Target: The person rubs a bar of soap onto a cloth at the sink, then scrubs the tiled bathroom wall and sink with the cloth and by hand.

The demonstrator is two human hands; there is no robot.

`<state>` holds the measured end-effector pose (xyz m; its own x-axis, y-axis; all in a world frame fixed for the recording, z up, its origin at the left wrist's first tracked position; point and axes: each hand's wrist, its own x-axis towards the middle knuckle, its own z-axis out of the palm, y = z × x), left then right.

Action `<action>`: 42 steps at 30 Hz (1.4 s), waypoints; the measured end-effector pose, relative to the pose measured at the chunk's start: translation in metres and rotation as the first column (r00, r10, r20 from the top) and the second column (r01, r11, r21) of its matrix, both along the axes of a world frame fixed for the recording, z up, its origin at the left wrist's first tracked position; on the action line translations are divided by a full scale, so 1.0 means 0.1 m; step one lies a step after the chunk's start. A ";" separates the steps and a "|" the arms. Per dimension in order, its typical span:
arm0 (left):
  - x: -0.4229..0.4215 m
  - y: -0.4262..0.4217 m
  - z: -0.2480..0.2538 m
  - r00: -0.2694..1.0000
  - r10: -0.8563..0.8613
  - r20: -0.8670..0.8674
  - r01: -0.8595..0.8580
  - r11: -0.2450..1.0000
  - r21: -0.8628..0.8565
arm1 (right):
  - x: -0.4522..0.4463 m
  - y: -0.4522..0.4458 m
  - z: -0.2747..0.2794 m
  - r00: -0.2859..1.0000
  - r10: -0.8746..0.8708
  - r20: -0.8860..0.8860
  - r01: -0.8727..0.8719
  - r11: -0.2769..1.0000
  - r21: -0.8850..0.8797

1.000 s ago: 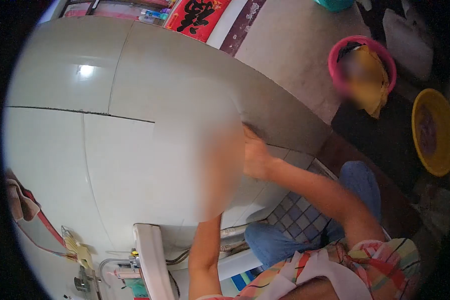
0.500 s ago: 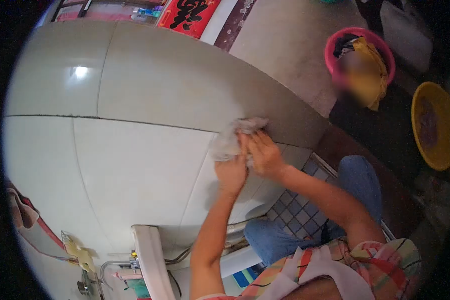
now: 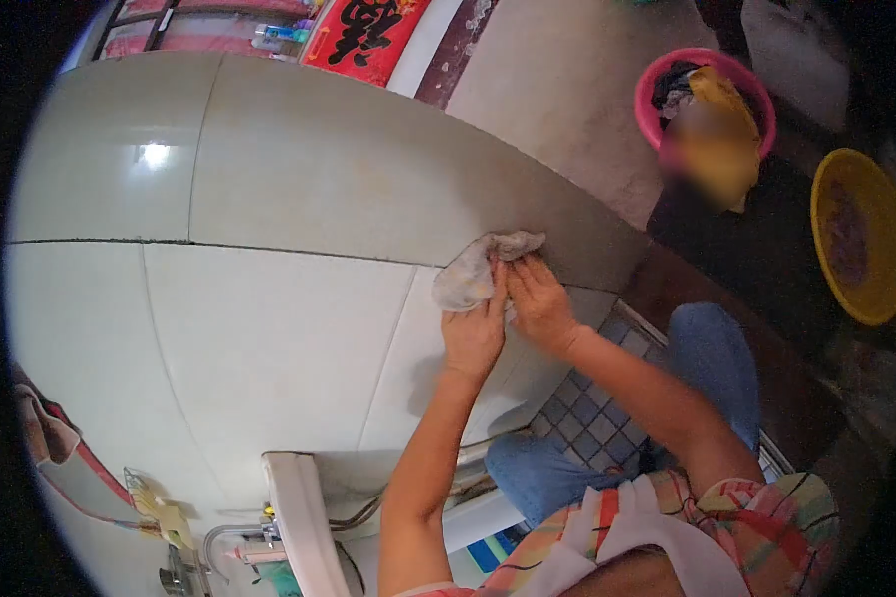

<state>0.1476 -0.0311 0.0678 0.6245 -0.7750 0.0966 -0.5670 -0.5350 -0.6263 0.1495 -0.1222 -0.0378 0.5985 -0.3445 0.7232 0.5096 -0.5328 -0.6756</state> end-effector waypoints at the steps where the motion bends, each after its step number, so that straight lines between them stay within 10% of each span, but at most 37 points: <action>1: 0.06 -0.03 0.06 0.998 -0.040 0.055 0.042 0.999 -0.034 | 0.02 -0.01 0.10 0.999 0.029 0.019 -0.030 0.997 0.065; 6: 0.10 -0.03 1.04 0.983 0.128 0.130 -0.040 0.847 -0.530 | 0.29 -0.01 1.42 0.911 0.159 0.381 -0.210 0.973 0.094; 8: 0.09 -0.33 1.55 0.969 -0.131 -0.210 -0.192 0.135 -0.972 | 0.42 -0.04 1.92 0.843 0.071 0.533 -0.136 0.987 0.084; 9: 0.14 -0.28 1.61 0.967 -0.137 -0.215 -0.196 0.140 -0.971 | 0.46 -0.04 2.00 0.846 0.064 0.529 -0.129 0.988 0.088; 11: 0.25 -0.19 1.61 0.796 -0.069 0.601 0.289 0.916 -0.277 | 0.52 -0.08 2.03 0.801 0.026 0.598 -0.152 0.975 0.162; 13: 0.27 -0.21 1.27 0.993 -0.074 -0.087 -0.026 0.592 -0.805 | 0.41 -0.14 1.64 0.930 0.065 0.360 -0.104 0.991 0.089; 16: 0.18 -0.13 0.42 0.992 0.092 0.085 -0.087 0.994 -0.061 | 0.29 -0.17 0.50 0.995 0.060 0.078 -0.069 0.989 0.128; 19: 0.23 -0.22 0.04 0.992 -0.125 -0.021 0.124 0.991 -0.046 | 0.19 -0.15 0.06 0.999 -0.052 0.000 0.051 0.989 0.140; 23: 0.38 -0.20 0.65 0.992 0.101 0.070 -0.099 0.995 -0.031 | 0.38 -0.23 0.86 0.987 -0.072 0.146 0.046 0.984 0.175; 27: 0.43 -0.22 1.74 0.999 -0.032 0.029 0.043 0.728 -0.684 | 0.62 -0.32 2.10 0.859 -0.047 0.511 -0.052 0.982 0.179; 28: 0.39 -0.25 1.87 0.820 -0.115 0.561 0.235 0.961 -0.146 | 0.66 -0.29 2.22 0.819 -0.096 0.566 -0.018 0.981 0.192; 30: 0.35 -0.32 1.87 0.782 -0.100 0.616 0.228 0.965 -0.132 | 0.67 -0.29 2.19 0.816 -0.100 0.570 -0.030 0.976 0.214; 32: 0.41 -0.45 1.57 0.995 -0.085 -0.051 -0.009 0.438 -0.899 | 0.66 -0.29 1.97 0.861 -0.069 0.504 -0.061 0.970 0.237; 33: 0.47 -0.38 1.28 0.952 -0.096 0.291 0.223 0.867 -0.445 | 0.61 -0.35 1.66 0.904 -0.029 0.427 -0.083 0.967 0.242; 36: 0.37 -0.28 0.28 0.994 0.079 0.080 -0.081 0.996 0.024 | 0.48 -0.22 0.35 0.995 -0.051 0.080 0.031 0.970 0.239; 37: 0.35 -0.33 0.08 0.973 -0.227 0.052 0.231 0.968 -0.094 | 0.39 -0.17 0.04 0.995 -0.100 0.006 0.097 0.980 0.174; 42: 0.22 -0.23 0.31 0.996 -0.034 0.083 0.035 0.999 -0.011 | 0.29 -0.13 0.49 0.986 -0.115 0.118 0.092 0.979 0.184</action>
